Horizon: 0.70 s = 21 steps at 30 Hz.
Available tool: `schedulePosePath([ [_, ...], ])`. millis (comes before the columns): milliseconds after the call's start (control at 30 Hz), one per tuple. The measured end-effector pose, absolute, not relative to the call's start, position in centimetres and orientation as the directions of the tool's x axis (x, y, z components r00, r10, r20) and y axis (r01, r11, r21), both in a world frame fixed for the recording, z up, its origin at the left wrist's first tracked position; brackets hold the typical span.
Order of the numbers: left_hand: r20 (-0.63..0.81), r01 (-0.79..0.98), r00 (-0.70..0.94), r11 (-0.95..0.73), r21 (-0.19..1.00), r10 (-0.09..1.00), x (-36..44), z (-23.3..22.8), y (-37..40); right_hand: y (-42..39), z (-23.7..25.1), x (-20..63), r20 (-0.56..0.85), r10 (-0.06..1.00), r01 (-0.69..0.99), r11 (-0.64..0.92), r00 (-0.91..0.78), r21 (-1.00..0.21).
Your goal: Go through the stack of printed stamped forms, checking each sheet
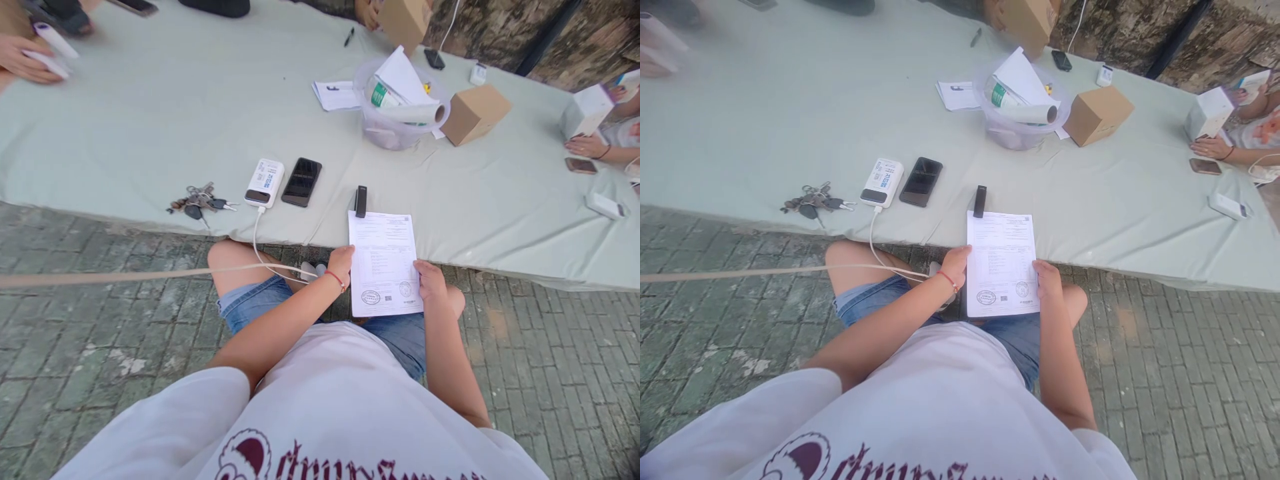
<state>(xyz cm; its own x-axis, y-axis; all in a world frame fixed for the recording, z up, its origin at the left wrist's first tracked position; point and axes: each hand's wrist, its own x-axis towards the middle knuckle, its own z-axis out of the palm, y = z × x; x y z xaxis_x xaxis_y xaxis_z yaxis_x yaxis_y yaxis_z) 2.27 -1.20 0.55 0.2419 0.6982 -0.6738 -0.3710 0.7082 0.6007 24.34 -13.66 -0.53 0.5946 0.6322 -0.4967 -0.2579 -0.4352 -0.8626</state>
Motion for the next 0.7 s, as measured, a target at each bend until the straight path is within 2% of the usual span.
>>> schedulePosePath([
  [100,-0.658,-0.319,0.257,0.705,0.633,0.708,2.1,-0.1,-2.0,-14.1,-0.8,23.9,-0.494,0.614,-0.245,-0.446,0.616,-0.861],
  [200,-0.663,-0.295,0.238,0.703,0.647,0.710,2.1,-0.8,-2.1,-14.7,-0.6,23.8,-0.457,0.610,-0.100,-0.526,0.647,-0.845],
  [300,-0.659,-0.262,0.243,0.703,0.662,0.711,2.3,-1.1,-1.8,-14.9,0.9,24.4,-0.355,0.610,0.166,-0.633,0.709,-0.756],
  [433,-0.650,-0.256,0.256,0.698,0.669,0.716,2.3,-1.1,-1.4,-13.7,4.2,24.8,-0.078,0.655,0.528,-0.667,0.751,-0.525],
  [500,-0.652,-0.251,0.257,0.700,0.668,0.714,2.2,-1.1,-1.3,-12.0,5.6,24.2,-0.022,0.717,0.599,-0.599,0.697,-0.531],
  [567,-0.655,-0.233,0.254,0.702,0.673,0.712,2.1,-1.2,-1.2,-9.8,6.5,22.9,-0.002,0.808,0.652,-0.476,0.589,-0.590],
  [633,-0.660,-0.227,0.243,0.703,0.674,0.711,2.0,-1.4,-1.2,-7.3,6.9,21.3,0.041,0.903,0.730,-0.318,0.427,-0.604],
  [700,-0.666,-0.251,0.241,0.708,0.660,0.706,2.0,-1.5,-1.1,-4.9,6.8,19.7,0.077,0.970,0.825,-0.153,0.230,-0.544],
])
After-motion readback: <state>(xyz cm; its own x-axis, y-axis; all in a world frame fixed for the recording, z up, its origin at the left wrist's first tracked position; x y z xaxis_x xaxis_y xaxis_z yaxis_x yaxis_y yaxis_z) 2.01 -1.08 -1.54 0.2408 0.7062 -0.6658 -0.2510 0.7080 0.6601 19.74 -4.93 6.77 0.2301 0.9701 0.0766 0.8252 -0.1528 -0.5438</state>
